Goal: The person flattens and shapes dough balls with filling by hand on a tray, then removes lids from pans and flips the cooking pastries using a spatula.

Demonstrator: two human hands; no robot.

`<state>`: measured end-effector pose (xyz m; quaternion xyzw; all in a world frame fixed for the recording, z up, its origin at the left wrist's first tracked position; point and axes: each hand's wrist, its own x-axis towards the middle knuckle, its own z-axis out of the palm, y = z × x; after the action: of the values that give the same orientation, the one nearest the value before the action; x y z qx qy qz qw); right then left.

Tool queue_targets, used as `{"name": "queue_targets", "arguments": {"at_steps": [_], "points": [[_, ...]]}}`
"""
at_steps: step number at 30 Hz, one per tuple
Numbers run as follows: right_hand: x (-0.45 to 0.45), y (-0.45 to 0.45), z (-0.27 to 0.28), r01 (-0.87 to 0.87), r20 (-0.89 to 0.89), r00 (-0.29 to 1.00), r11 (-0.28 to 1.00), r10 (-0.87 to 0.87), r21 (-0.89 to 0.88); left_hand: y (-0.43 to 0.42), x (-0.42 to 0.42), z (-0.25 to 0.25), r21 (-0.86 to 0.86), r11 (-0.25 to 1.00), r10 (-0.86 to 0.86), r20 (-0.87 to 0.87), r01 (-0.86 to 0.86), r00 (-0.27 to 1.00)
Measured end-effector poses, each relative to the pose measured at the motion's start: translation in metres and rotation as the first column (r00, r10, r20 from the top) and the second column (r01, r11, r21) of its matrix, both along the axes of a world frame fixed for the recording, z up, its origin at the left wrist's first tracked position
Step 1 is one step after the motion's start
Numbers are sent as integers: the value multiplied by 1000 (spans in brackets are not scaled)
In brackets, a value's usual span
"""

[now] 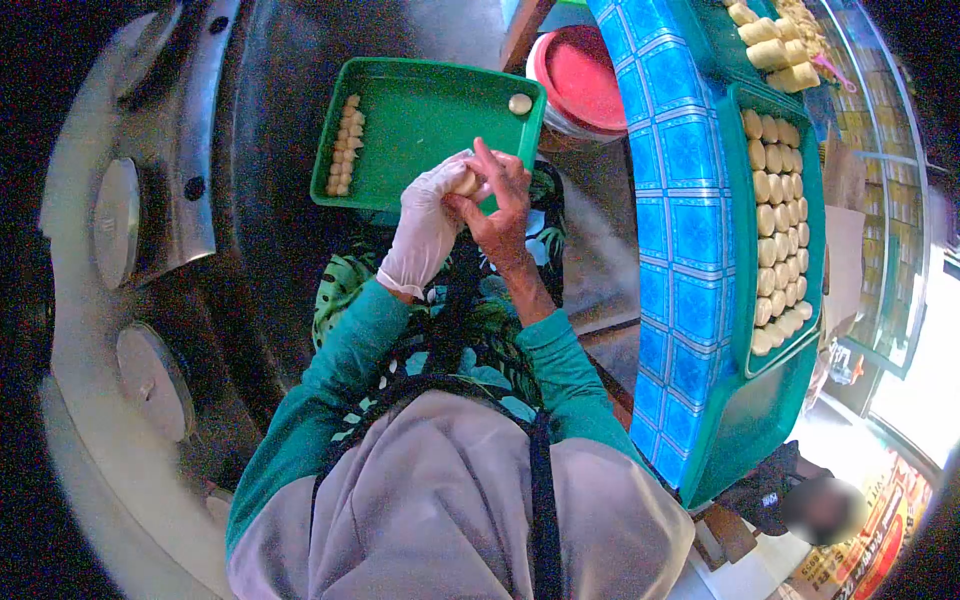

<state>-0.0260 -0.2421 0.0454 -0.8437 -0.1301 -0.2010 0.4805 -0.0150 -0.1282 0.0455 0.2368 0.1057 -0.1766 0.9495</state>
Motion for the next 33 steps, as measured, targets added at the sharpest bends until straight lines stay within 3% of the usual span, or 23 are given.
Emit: {"name": "queue_targets", "arguments": {"at_steps": [3, 5, 9, 11, 12, 14, 15, 18, 19, 23, 25, 28, 30, 32, 33], "points": [[2, 1, -2, -9, -30, 999, 993, 13, 117, 1, -1, 3, 40, 998, 47, 0, -47, 999], [1, 3, -3, 1, -22, 1000, 993, 1, 119, 1, 0, 6, -93, 994, 47, -119, -58, 992], [-2, 9, 11, 15, 43, 999, 999, -16, 37, 3, -1, 15, -48, 992, 108, -147, -116, 983], [5, 4, 6, -26, 29, 999, 1000, 26, 11, 9, 4, -1, -308, 951, -63, -116, 24, 991], [9, 2, 5, -68, 13, 998, 998, 68, -13, 12, 5, -2, -308, 951, -64, -118, 24, 991], [13, -3, 5, -85, 0, 996, 996, 85, -20, 15, 6, -2, -524, 849, -174, -150, 71, 973], [14, -5, 6, -104, -11, 995, 994, 104, -26, 15, 6, 2, -526, 848, -173, -149, 71, 973], [2, 1, 5, 28, 40, 999, 997, -31, 75, 14, 3, 10, -425, 901, -147, -111, 87, 983], [-2, 2, 3, 63, 60, 996, 998, -64, 22, 10, 3, 11, -403, 915, -102, -163, 28, 981], [-6, 6, 3, 60, 75, 995, 998, -59, -3, 6, 0, 10, -334, 942, -52, -199, -18, 979], [-5, 5, 5, 43, -18, 999, 997, -42, 60, 5, 1, 9, -293, 956, -37, -203, -25, 979], [-6, 6, 12, 30, -20, 999, 998, -29, 59, 3, 0, 8, -155, 987, 11, -147, -34, 989], [-12, 7, 13, 101, 8, 995, 994, -101, 48, -5, 3, 7, 118, 986, 115, -12, -113, 993], [-17, 8, 9, 183, 44, 982, 983, -184, 33, -9, 7, 5, 140, 978, 158, -37, -152, 987], [-23, 11, 2, 217, -73, 975, 971, -211, 100, -9, 6, 2, 139, 973, 189, -26, -184, 982]]}}
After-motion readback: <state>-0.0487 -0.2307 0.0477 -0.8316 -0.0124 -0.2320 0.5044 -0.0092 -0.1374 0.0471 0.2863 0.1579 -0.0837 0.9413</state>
